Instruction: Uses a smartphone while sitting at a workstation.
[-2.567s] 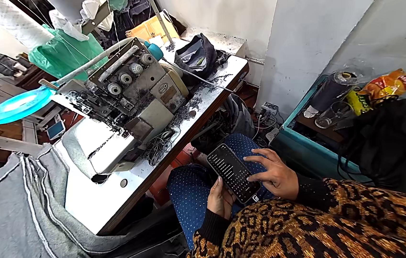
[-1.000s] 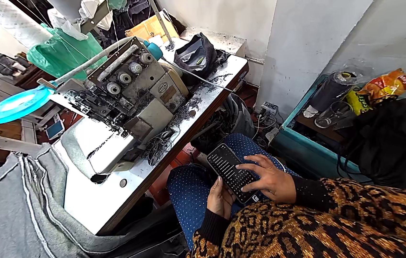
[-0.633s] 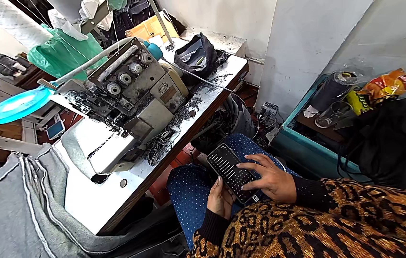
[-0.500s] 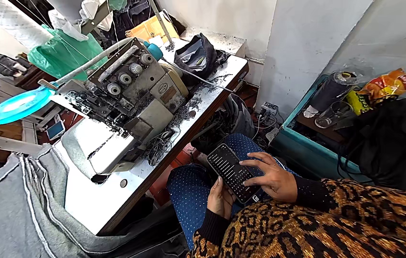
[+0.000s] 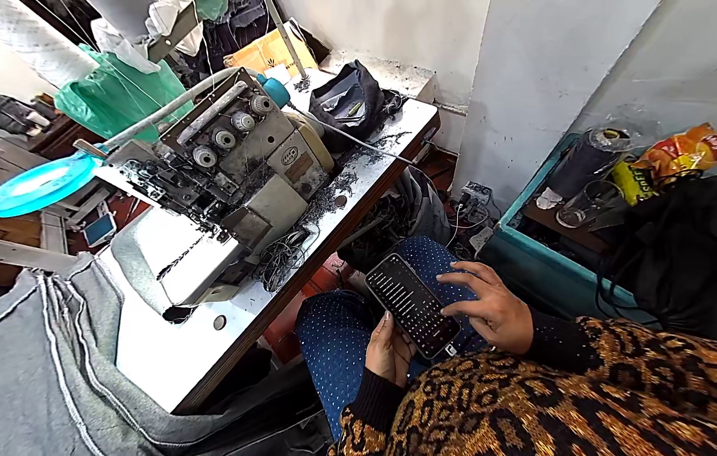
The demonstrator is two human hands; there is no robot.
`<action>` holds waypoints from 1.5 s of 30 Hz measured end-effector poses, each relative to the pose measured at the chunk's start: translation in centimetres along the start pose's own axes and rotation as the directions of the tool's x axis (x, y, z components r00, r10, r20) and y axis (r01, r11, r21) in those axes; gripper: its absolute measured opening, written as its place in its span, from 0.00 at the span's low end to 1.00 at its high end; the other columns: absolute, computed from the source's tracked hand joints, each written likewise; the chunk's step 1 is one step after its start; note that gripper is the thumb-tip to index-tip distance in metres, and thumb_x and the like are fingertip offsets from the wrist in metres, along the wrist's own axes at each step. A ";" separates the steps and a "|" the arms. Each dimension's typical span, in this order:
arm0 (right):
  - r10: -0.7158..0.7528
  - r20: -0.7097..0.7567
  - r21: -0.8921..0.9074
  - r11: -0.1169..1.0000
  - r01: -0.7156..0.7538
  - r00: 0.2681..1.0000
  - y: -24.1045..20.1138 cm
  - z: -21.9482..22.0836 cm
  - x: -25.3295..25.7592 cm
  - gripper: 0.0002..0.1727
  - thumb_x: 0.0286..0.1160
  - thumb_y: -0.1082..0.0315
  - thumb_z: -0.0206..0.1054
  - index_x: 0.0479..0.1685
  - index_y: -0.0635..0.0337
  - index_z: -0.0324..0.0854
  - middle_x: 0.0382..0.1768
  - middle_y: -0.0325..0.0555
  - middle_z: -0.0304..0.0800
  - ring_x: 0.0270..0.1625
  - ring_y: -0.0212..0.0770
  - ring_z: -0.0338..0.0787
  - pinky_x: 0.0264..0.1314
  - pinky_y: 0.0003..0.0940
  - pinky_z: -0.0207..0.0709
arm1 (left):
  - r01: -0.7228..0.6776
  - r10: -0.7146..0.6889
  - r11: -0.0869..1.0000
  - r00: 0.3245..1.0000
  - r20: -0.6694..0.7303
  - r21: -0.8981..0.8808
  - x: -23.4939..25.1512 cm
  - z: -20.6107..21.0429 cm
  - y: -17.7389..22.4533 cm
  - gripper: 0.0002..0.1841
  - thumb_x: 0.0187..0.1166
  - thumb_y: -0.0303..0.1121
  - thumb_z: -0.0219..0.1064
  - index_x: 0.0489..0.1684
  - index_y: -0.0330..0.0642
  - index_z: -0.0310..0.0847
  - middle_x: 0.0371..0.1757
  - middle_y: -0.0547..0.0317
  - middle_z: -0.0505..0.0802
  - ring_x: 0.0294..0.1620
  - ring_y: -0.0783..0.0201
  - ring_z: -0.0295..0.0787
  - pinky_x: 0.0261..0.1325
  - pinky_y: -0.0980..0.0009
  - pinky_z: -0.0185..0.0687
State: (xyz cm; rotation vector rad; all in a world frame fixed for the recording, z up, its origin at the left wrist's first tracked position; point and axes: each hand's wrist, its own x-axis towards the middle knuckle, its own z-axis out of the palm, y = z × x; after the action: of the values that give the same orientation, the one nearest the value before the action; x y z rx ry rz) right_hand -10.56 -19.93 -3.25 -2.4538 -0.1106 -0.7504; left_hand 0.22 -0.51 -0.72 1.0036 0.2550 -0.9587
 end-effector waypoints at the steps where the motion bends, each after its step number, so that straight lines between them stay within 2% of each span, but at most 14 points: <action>1: -0.002 -0.003 0.002 1.000 0.002 1.000 0.1 0.0 -0.2 0.20 0.64 0.72 0.57 0.34 0.40 0.97 0.63 0.49 0.91 0.78 0.60 0.77 0.83 0.55 0.63 | 0.001 -0.001 1.000 1.000 0.001 -0.001 0.0 0.0 0.0 0.23 0.97 0.39 0.31 0.67 0.32 0.69 0.45 0.45 0.93 0.44 0.54 0.95 0.50 0.58 0.92; 5: -0.007 0.016 0.013 1.000 0.007 1.000 0.3 -0.1 -0.6 0.18 0.63 0.71 0.59 0.30 0.41 0.97 0.62 0.48 0.92 0.77 0.59 0.79 0.82 0.57 0.64 | 0.003 -0.003 1.000 1.000 -0.007 0.023 -0.1 0.2 0.1 0.23 0.97 0.38 0.31 0.67 0.34 0.68 0.44 0.47 0.93 0.43 0.56 0.95 0.49 0.60 0.92; 15: 0.008 0.006 0.027 1.000 -0.008 1.000 0.2 -0.2 -0.8 0.17 0.63 0.72 0.59 0.27 0.44 0.96 0.61 0.47 0.92 0.77 0.59 0.78 0.82 0.56 0.64 | -0.001 0.001 1.000 1.000 -0.004 0.009 -0.1 0.1 0.0 0.23 0.97 0.38 0.30 0.67 0.33 0.68 0.45 0.46 0.93 0.44 0.55 0.95 0.49 0.59 0.92; 21: -0.008 0.106 0.033 0.999 0.005 0.994 0.4 -0.3 -1.0 0.18 0.61 0.71 0.59 0.29 0.41 0.97 0.64 0.47 0.91 0.79 0.62 0.77 0.81 0.62 0.63 | 0.000 0.000 1.000 1.000 -0.002 0.002 -0.1 0.0 -0.1 0.23 0.97 0.38 0.31 0.66 0.33 0.68 0.44 0.46 0.93 0.43 0.54 0.95 0.49 0.59 0.92; 27: -0.026 -0.020 0.052 0.998 0.027 0.999 0.4 -0.2 -1.0 0.17 0.65 0.70 0.59 0.25 0.44 0.96 0.60 0.46 0.93 0.77 0.56 0.78 0.85 0.53 0.60 | -0.005 0.005 1.000 1.000 -0.003 0.003 0.0 0.0 -0.2 0.23 0.96 0.39 0.31 0.63 0.34 0.70 0.43 0.47 0.93 0.42 0.56 0.95 0.49 0.60 0.92; 36: 0.007 -0.004 0.039 0.999 -0.006 1.000 0.2 -0.3 -0.9 0.18 0.63 0.72 0.57 0.29 0.46 0.96 0.59 0.46 0.93 0.76 0.57 0.80 0.83 0.52 0.65 | 0.002 -0.002 1.000 1.000 -0.029 0.004 0.0 0.0 -0.2 0.22 0.97 0.39 0.32 0.68 0.33 0.67 0.45 0.46 0.92 0.44 0.55 0.94 0.49 0.59 0.91; 45: 0.039 0.007 0.059 0.997 -0.040 0.999 0.0 -0.3 -0.6 0.18 0.61 0.73 0.57 0.29 0.47 0.96 0.60 0.46 0.93 0.76 0.57 0.80 0.80 0.52 0.69 | 0.003 -0.002 1.000 0.999 -0.037 0.008 0.0 0.1 -0.1 0.22 0.97 0.38 0.32 0.68 0.34 0.68 0.45 0.47 0.92 0.44 0.56 0.94 0.49 0.61 0.91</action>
State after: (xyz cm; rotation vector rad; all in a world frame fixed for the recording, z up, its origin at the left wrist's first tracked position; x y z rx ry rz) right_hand -11.23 -20.07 -3.42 -2.3952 -0.0852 -0.7129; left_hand 0.10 -0.60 -0.73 1.0300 0.2835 -0.9445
